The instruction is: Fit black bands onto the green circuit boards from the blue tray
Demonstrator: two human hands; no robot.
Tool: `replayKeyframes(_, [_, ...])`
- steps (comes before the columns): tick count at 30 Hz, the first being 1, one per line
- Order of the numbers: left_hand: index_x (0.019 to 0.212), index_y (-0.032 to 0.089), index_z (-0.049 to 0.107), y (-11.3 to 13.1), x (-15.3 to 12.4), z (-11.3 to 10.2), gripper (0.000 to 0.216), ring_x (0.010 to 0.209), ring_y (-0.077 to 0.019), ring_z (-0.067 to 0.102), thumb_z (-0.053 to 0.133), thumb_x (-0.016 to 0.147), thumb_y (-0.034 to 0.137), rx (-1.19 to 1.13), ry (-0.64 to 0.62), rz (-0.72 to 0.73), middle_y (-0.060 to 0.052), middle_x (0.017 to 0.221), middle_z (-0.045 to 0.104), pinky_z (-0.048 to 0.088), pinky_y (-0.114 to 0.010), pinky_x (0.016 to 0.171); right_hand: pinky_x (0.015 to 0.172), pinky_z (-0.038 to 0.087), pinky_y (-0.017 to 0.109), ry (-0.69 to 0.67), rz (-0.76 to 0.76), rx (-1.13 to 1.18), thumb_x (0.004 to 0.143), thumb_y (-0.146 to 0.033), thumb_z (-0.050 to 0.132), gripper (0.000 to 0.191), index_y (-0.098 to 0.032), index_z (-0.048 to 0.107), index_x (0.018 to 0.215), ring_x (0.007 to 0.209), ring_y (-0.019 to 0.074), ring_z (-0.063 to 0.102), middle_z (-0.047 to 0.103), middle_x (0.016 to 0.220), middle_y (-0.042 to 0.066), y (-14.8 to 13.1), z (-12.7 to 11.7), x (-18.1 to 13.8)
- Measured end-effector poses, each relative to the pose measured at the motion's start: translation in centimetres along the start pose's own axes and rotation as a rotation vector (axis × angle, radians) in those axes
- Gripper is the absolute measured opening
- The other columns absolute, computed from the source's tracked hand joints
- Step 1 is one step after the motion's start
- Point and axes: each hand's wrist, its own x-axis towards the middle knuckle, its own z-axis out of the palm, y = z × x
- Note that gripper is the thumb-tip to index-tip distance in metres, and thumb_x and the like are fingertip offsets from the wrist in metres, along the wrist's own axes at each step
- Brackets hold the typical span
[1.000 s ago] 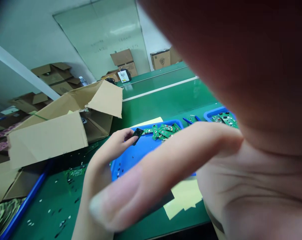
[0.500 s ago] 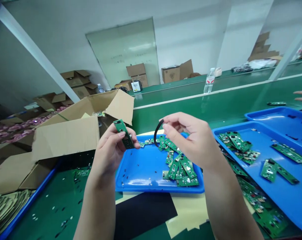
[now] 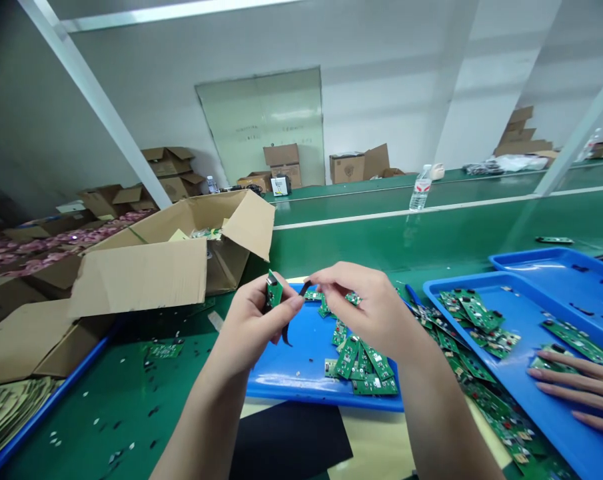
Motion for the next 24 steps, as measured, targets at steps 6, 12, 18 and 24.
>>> replayKeyframes(6, [0.065, 0.018, 0.05, 0.6, -1.1, -0.3, 0.019, 0.035, -0.0039, 0.036, 0.062, 0.075, 0.028, -0.106, -0.129, -0.045, 0.007, 0.05, 0.044, 0.03, -0.017, 0.033, 0.069, 0.055, 0.035, 0.012, 0.104, -0.224, 0.088, -0.026, 0.052, 0.025, -0.023, 0.063, 0.11, 0.073, 0.0174, 0.066, 0.068, 0.106, 0.008, 2.5, 0.1, 0.3])
replayKeyframes(12, [0.074, 0.017, 0.054, 0.3, -0.8, -0.1, 0.018, 0.036, -0.0032, 0.038, 0.065, 0.074, 0.031, -0.127, 0.003, -0.025, 0.008, 0.052, 0.044, 0.031, -0.015, 0.035, 0.067, 0.058, 0.03, 0.032, 0.208, 0.116, 0.085, -0.034, 0.058, 0.021, -0.019, 0.069, 0.094, 0.078, 0.0192, 0.068, 0.072, 0.091, 0.008, 2.3, -0.3, 0.3])
replayKeyframes(18, [0.072, 0.017, 0.053, 0.0, -0.3, 0.2, 0.024, 0.037, -0.0035, 0.038, 0.067, 0.073, 0.035, -0.136, 0.001, -0.043, 0.008, 0.052, 0.042, 0.032, -0.015, 0.034, 0.064, 0.057, 0.026, 0.136, 0.193, 0.381, 0.081, -0.031, 0.064, 0.012, -0.02, 0.066, 0.078, 0.074, 0.0171, 0.066, 0.069, 0.079, 0.005, -0.4, 1.3, -0.3])
replayKeyframes(24, [0.074, 0.016, 0.054, 0.0, -0.6, 0.2, 0.025, 0.039, -0.004, 0.038, 0.068, 0.073, 0.037, -0.137, -0.018, -0.028, 0.008, 0.053, 0.042, 0.033, -0.015, 0.034, 0.06, 0.056, 0.026, 0.186, 0.269, 0.43, 0.079, -0.031, 0.065, 0.012, -0.019, 0.063, 0.076, 0.066, 0.0157, 0.065, 0.068, 0.075, 0.004, -0.4, 2.1, -0.3])
